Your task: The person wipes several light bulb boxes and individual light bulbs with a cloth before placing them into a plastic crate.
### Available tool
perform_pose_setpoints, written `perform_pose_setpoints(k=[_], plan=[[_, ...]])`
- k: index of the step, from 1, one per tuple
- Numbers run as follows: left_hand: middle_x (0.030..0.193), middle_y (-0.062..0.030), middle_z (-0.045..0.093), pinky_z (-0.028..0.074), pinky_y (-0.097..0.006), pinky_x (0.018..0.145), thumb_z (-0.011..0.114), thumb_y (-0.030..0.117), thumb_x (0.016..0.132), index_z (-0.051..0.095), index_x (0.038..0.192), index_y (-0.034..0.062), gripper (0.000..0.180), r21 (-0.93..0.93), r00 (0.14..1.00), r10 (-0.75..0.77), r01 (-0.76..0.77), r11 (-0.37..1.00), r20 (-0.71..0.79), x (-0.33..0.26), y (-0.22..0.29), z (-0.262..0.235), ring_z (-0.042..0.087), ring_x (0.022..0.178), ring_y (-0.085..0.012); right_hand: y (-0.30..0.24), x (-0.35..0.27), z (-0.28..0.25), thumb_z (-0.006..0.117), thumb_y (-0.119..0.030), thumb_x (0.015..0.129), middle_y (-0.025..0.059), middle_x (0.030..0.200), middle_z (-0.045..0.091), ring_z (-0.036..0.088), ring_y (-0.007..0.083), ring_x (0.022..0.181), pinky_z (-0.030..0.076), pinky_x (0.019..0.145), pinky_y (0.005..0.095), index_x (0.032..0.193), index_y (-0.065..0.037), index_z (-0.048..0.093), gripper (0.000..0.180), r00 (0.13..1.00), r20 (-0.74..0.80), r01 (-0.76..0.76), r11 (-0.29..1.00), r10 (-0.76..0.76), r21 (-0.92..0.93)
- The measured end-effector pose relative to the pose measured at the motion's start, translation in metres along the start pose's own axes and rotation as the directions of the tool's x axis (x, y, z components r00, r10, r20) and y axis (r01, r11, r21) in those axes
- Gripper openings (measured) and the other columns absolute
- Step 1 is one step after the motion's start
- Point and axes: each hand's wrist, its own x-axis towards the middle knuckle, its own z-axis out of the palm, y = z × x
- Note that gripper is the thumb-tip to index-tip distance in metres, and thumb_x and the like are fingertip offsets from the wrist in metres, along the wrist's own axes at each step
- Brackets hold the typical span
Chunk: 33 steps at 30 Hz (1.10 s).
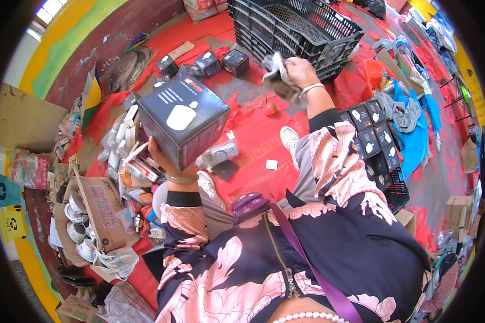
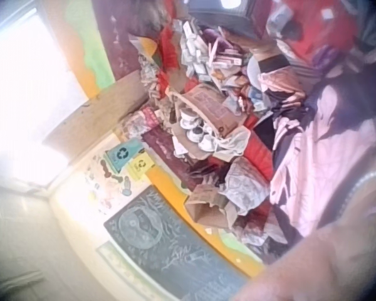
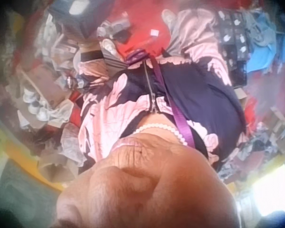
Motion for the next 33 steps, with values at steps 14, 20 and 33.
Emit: perform_pose_setpoints(k=[14, 20, 33], plan=[[0.116, -0.0131, 0.059, 0.046, -0.042, 0.093, 0.054, 0.042, 0.086, 0.05, 0.122, 0.0014, 0.055, -0.066, 0.97, -0.239, 0.241, 0.968, 0.049, -0.002, -0.009, 0.004, 0.058, 0.103, -0.0279, -0.181, -0.122, 0.081, 0.065, -0.026, 0.084, 0.018, 0.121, 0.058, 0.058, 0.0268, 0.109, 0.045, 0.091, 0.0346, 0.133, -0.012, 0.048, 0.054, 0.678, 0.423, 0.46, 0.796, -0.601, 0.395], [0.116, -0.0136, 0.058, 0.048, -0.043, 0.09, 0.055, 0.049, 0.083, 0.048, 0.124, 0.0027, 0.062, -0.012, 0.958, -0.268, 0.27, 0.963, 0.099, -0.008, -0.017, -0.002, 0.058, 0.103, -0.0299, -0.149, -0.13, 0.105, 0.068, -0.027, 0.078, 0.0179, 0.121, 0.057, 0.055, 0.0354, 0.111, 0.043, 0.093, 0.0425, 0.124, -0.009, 0.054, 0.052, 0.526, 0.141, 0.846, 0.533, -0.839, 0.015], [0.13, -0.0087, 0.051, 0.037, -0.051, 0.1, 0.053, 0.056, 0.081, 0.049, 0.13, 0.0134, 0.065, -0.173, 0.992, -0.093, 0.107, 0.979, 0.088, 0.005, 0.006, 0.017, 0.048, 0.119, -0.029, -0.03, -0.06, 0.099, 0.045, -0.029, 0.096, 0.0111, 0.095, 0.066, 0.064, 0.0238, 0.081, 0.051, 0.07, 0.0358, 0.108, -0.001, 0.059, 0.033, 0.951, 0.171, -0.295, 0.926, 0.259, 0.237]])
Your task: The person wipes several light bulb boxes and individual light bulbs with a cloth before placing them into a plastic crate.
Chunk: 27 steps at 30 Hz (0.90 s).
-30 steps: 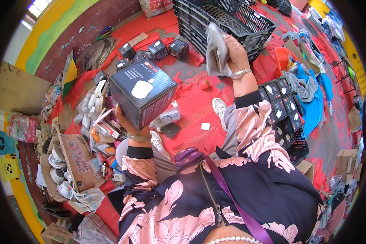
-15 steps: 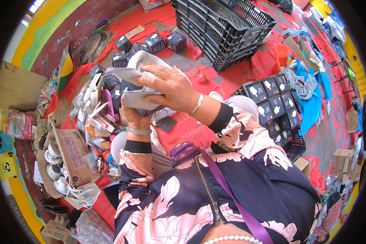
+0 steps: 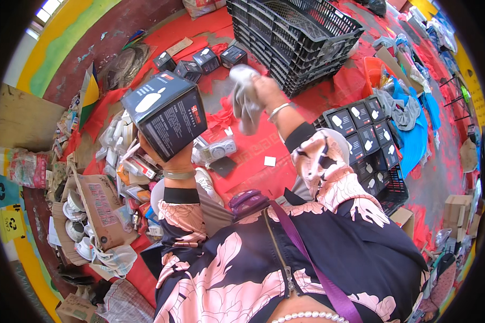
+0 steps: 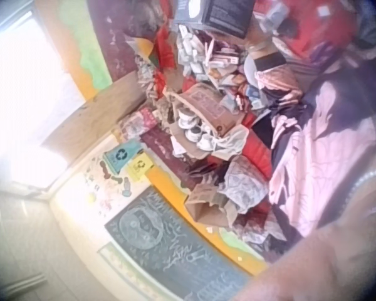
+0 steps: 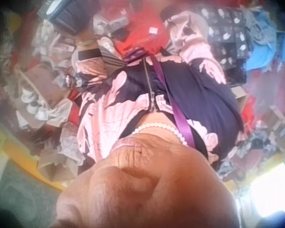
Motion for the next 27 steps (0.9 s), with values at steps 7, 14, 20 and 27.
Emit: perform_pose_setpoints(k=[7, 14, 20, 27], plan=[[0.136, -0.0092, 0.045, 0.031, -0.051, 0.105, 0.056, 0.061, 0.078, 0.041, 0.136, 0.0142, 0.076, 0.096, 0.999, 0.005, -0.001, 0.995, -0.037, -0.007, -0.014, 0.011, 0.041, 0.125, -0.0297, -0.045, -0.033, 0.018, 0.045, -0.04, 0.095, 0.0101, 0.122, 0.056, 0.056, 0.0205, 0.108, 0.044, 0.095, 0.0334, 0.13, -0.007, 0.045, 0.049, 0.857, 0.439, -0.284, 0.465, -0.269, 0.839], [0.13, -0.0107, 0.052, 0.043, -0.042, 0.099, 0.047, 0.045, 0.094, 0.044, 0.132, 0.0043, 0.056, 0.418, 0.992, -0.075, 0.11, 0.902, -0.098, 0.013, -0.021, -0.034, 0.051, 0.118, -0.0259, -0.037, -0.05, 0.043, 0.048, -0.054, 0.091, 0.0063, 0.113, 0.061, 0.059, 0.016, 0.099, 0.049, 0.085, 0.0309, 0.122, -0.008, 0.052, 0.055, 0.883, 0.434, -0.274, 0.55, -0.181, 0.789], [0.127, -0.014, 0.054, 0.042, -0.044, 0.099, 0.053, 0.056, 0.087, 0.045, 0.131, 0.0034, 0.069, 0.26, 0.963, -0.269, 0.267, 0.928, -0.026, 0.006, -0.005, -0.013, 0.052, 0.116, -0.0297, -0.035, -0.062, 0.037, 0.05, -0.048, 0.092, 0.0047, 0.106, 0.06, 0.056, 0.0115, 0.095, 0.047, 0.081, 0.0256, 0.124, -0.003, 0.05, 0.055, 0.914, 0.399, -0.168, 0.824, -0.076, 0.542], [0.121, -0.0176, 0.056, 0.043, -0.049, 0.096, 0.056, 0.032, 0.087, 0.048, 0.124, -0.0002, 0.049, 0.156, 0.883, -0.465, 0.47, 0.869, -0.072, 0.0, -0.005, -0.004, 0.057, 0.109, -0.035, -0.043, -0.066, 0.034, 0.048, -0.046, 0.095, 0.0046, 0.111, 0.057, 0.051, 0.0097, 0.1, 0.042, 0.085, 0.0228, 0.129, -0.001, 0.045, 0.056, 0.842, 0.432, 0.191, 0.928, -0.323, 0.321]])
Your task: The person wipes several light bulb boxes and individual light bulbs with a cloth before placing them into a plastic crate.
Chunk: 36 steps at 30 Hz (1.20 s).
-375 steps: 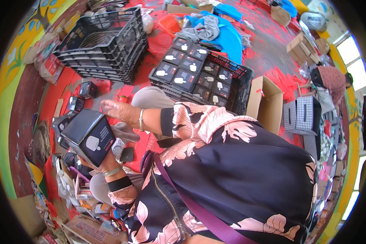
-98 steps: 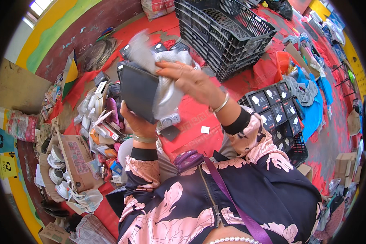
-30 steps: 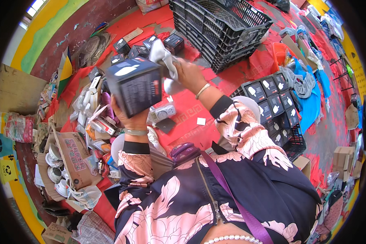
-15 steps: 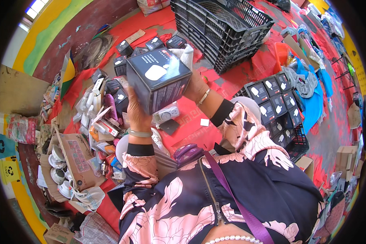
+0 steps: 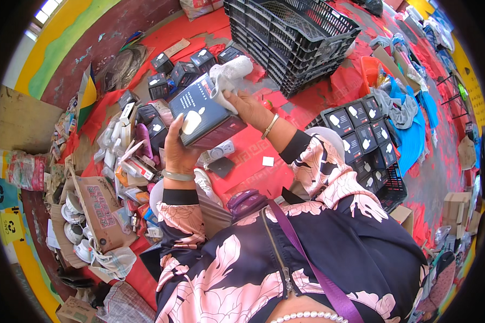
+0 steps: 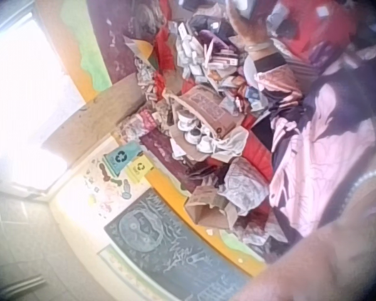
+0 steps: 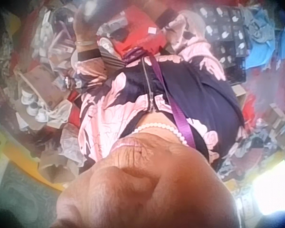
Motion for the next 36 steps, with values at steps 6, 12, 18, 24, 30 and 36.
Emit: perform_pose_setpoints(k=[6, 12, 18, 24, 30, 36], plan=[[0.116, -0.017, 0.058, 0.044, -0.044, 0.096, 0.054, 0.026, 0.086, 0.052, 0.118, -0.0029, 0.044, 0.246, 0.989, 0.145, -0.147, 0.958, 0.026, -0.003, -0.012, -0.027, 0.058, 0.106, -0.0295, -0.015, 0.01, -0.003, 0.045, -0.049, 0.094, 0.0066, 0.095, 0.062, 0.056, 0.0107, 0.089, 0.045, 0.078, 0.0239, 0.112, 0.002, 0.057, 0.055, 0.992, -0.125, -0.027, 0.999, 0.024, -0.025], [0.108, -0.0104, 0.062, 0.046, -0.039, 0.093, 0.061, 0.026, 0.081, 0.057, 0.11, -0.0001, 0.039, -0.06, 0.992, 0.113, -0.11, 0.992, 0.053, -0.005, -0.025, -0.005, 0.059, 0.103, -0.0243, 0.033, 0.035, -0.027, 0.05, -0.048, 0.092, 0.0063, 0.072, 0.062, 0.057, 0.0133, 0.066, 0.045, 0.059, 0.0291, 0.089, 0.002, 0.064, 0.052, 0.936, -0.351, -0.113, 0.972, 0.034, -0.207], [0.12, -0.0073, 0.058, 0.04, -0.051, 0.096, 0.061, 0.043, 0.077, 0.056, 0.118, 0.0118, 0.052, -0.171, 0.944, 0.321, -0.306, 0.937, 0.072, -0.013, 0.001, 0.002, 0.053, 0.113, -0.027, 0.046, 0.032, -0.036, 0.058, -0.032, 0.092, 0.0014, 0.074, 0.06, 0.054, 0.0108, 0.061, 0.044, 0.056, 0.0285, 0.095, -0.003, 0.063, 0.029, 0.828, -0.422, -0.181, 0.888, 0.369, 0.422], [0.12, -0.0099, 0.057, 0.042, -0.048, 0.096, 0.059, 0.043, 0.079, 0.054, 0.118, 0.0085, 0.052, -0.124, 0.946, 0.325, -0.322, 0.939, 0.011, -0.001, -0.006, -0.014, 0.054, 0.111, -0.0277, -0.049, 0.0, -0.007, 0.059, -0.038, 0.09, 0.0045, 0.085, 0.062, 0.057, 0.0114, 0.071, 0.046, 0.059, 0.0223, 0.111, -0.002, 0.058, 0.042, 0.969, -0.15, 0.176, 0.976, -0.195, -0.13], [0.122, -0.0117, 0.055, 0.041, -0.05, 0.097, 0.057, 0.05, 0.077, 0.05, 0.124, 0.0072, 0.064, -0.126, 0.981, 0.196, -0.196, 0.972, -0.016, -0.001, -0.026, 0.002, 0.054, 0.111, -0.0301, -0.027, -0.002, 0.029, 0.06, -0.028, 0.085, 0.0186, 0.124, 0.054, 0.051, 0.0362, 0.115, 0.04, 0.095, 0.0437, 0.128, -0.003, 0.047, 0.051, 0.815, 0.084, 0.473, 0.576, -0.573, -0.666], [0.128, -0.013, 0.052, 0.041, -0.056, 0.095, 0.055, 0.053, 0.077, 0.049, 0.13, 0.0134, 0.067, -0.219, 0.944, 0.312, -0.284, 0.933, 0.104, 0.0, -0.003, -0.008, 0.049, 0.118, -0.0326, 0.013, 0.002, -0.015, 0.055, -0.033, 0.089, 0.0233, 0.098, 0.063, 0.061, 0.035, 0.092, 0.049, 0.077, 0.0407, 0.121, -0.001, 0.052, 0.045, 0.996, -0.082, -0.081, 0.604, 0.026, -0.793]])
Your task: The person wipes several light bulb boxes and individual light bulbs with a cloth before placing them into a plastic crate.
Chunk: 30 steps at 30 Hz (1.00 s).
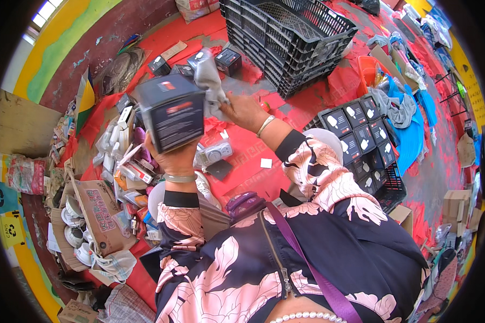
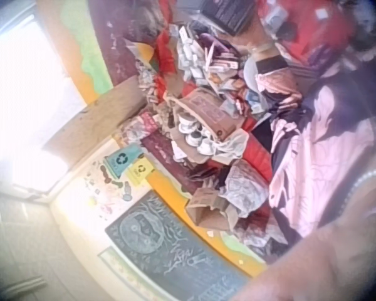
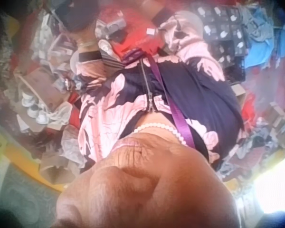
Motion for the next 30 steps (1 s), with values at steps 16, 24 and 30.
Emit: perform_pose_setpoints(k=[16, 24, 30], plan=[[0.13, -0.0136, 0.043, 0.033, -0.034, 0.103, 0.082, 0.009, 0.055, 0.016, 0.144, -0.0009, 0.112, 0.905, 0.881, 0.253, -0.424, 0.045, 0.4, -0.02, -0.024, 0.036, 0.044, 0.118, -0.0217, 0.021, 0.0, -0.074, 0.036, -0.044, 0.098, 0.0093, 0.083, 0.066, 0.061, 0.0196, 0.07, 0.047, 0.07, 0.028, 0.106, 0.001, 0.061, 0.052, 0.975, -0.084, -0.123, 0.821, 0.204, 0.558], [0.133, -0.0239, 0.039, 0.03, -0.04, 0.106, 0.082, 0.025, 0.05, 0.024, 0.14, -0.006, 0.111, 0.849, 0.866, 0.14, -0.417, -0.326, 0.479, -0.012, -0.025, 0.02, 0.04, 0.125, -0.0355, -0.023, -0.001, -0.042, 0.041, -0.039, 0.096, 0.0229, 0.13, 0.049, 0.042, 0.034, 0.126, 0.034, 0.104, 0.0358, 0.127, -0.002, 0.05, 0.049, 0.903, 0.152, 0.33, 0.875, -0.402, 0.355], [0.128, -0.0225, 0.044, 0.03, -0.039, 0.106, 0.081, 0.024, 0.049, 0.03, 0.137, -0.0068, 0.106, 0.943, 0.942, 0.084, -0.317, -0.103, 0.326, -0.012, -0.023, 0.017, 0.043, 0.121, -0.0341, -0.067, -0.017, -0.065, 0.042, -0.036, 0.097, 0.0218, 0.133, 0.047, 0.041, 0.034, 0.127, 0.033, 0.105, 0.0364, 0.127, -0.001, 0.05, 0.048, 0.803, 0.167, 0.526, 0.811, -0.573, 0.255]])
